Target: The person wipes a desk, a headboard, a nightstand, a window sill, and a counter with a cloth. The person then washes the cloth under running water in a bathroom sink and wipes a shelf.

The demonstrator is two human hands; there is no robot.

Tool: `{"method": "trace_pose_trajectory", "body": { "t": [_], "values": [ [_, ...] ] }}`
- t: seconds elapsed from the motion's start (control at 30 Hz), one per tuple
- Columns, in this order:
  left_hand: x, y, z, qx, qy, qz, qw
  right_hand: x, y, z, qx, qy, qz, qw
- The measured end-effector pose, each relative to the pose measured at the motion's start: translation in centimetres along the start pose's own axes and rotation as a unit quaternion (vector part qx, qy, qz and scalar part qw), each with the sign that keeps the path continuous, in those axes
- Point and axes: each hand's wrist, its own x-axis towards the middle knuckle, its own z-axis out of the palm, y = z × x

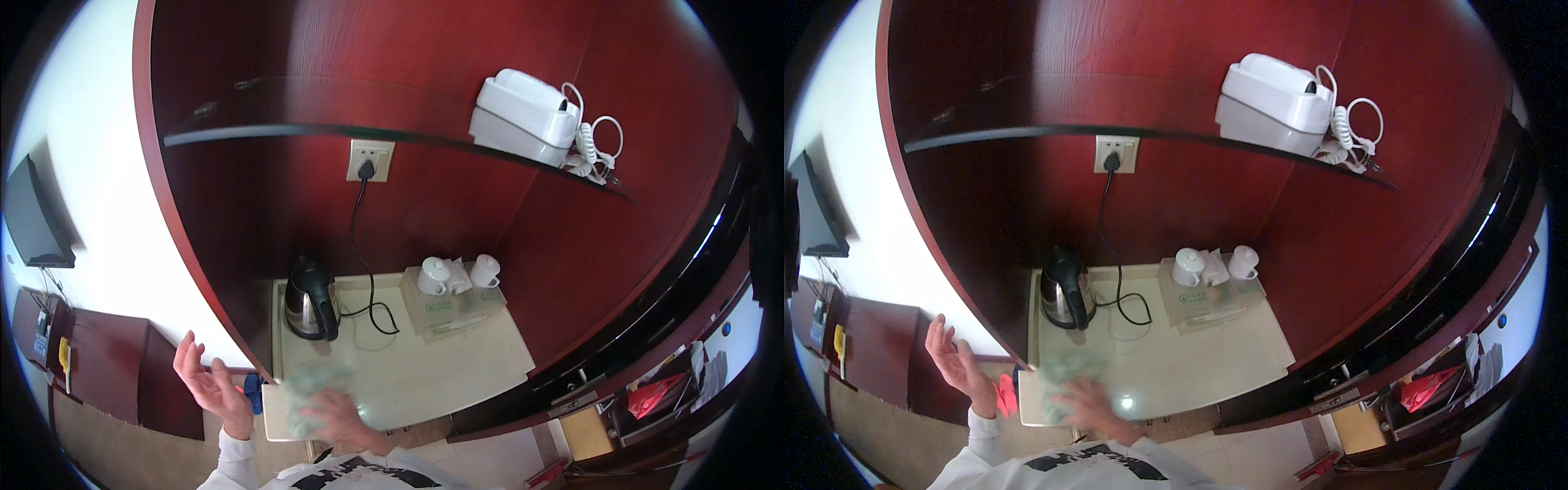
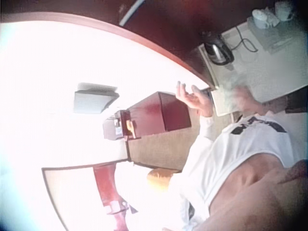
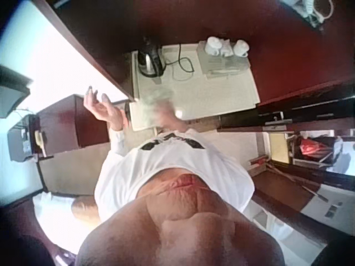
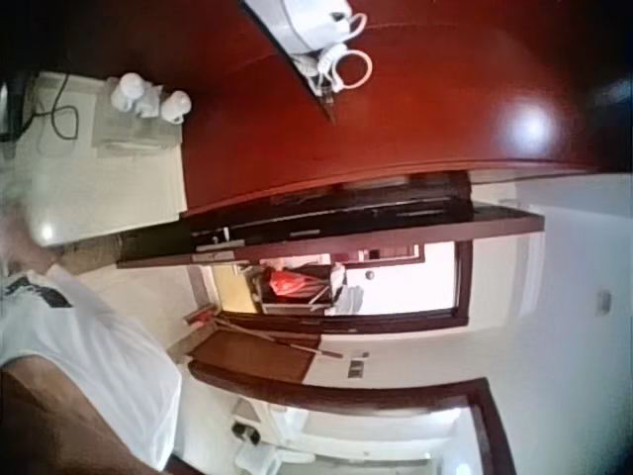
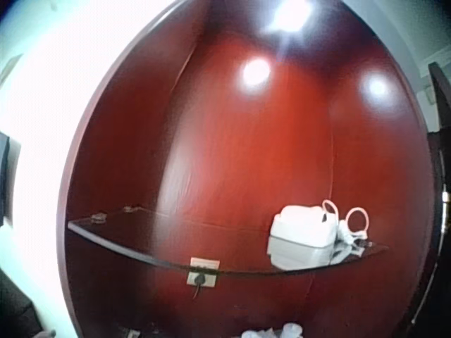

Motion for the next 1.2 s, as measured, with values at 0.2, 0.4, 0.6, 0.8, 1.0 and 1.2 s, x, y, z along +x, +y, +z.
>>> {"method": "trace_pose_trajectory", "body": {
  "t": [0.2, 0.4, 0.6, 0.8, 1.0, 1.2],
  "values": [
    [3.1, 0.5, 2.6, 0.191, -0.059, 0.123, 0.972, -5.4, 3.9, -6.2, -0.022, 0.084, 0.121, 0.989],
    [4.5, -3.6, 4.7, 0.107, -0.135, 0.062, 0.983, -19.0, 13.0, -18.8, -0.093, 0.397, 0.515, 0.754],
    [2.6, -7.7, 3.8, -0.166, -0.242, -0.173, 0.940, 1.0, -2.4, -40.7, -0.066, 0.609, 0.104, 0.783],
    [4.2, -6.6, 3.7, -0.160, -0.244, -0.136, 0.947, 26.6, -13.4, -46.1, -0.047, 0.289, -0.070, 0.954],
    [4.7, -5.2, 3.8, -0.115, -0.224, -0.073, 0.965, 44.1, -9.6, -39.2, -0.095, -0.074, -0.075, 0.990],
    [5.0, -5.0, 3.5, -0.105, -0.232, -0.051, 0.966, 39.7, -1.0, -45.7, -0.074, -0.095, 0.005, 0.993]
  ]
}}
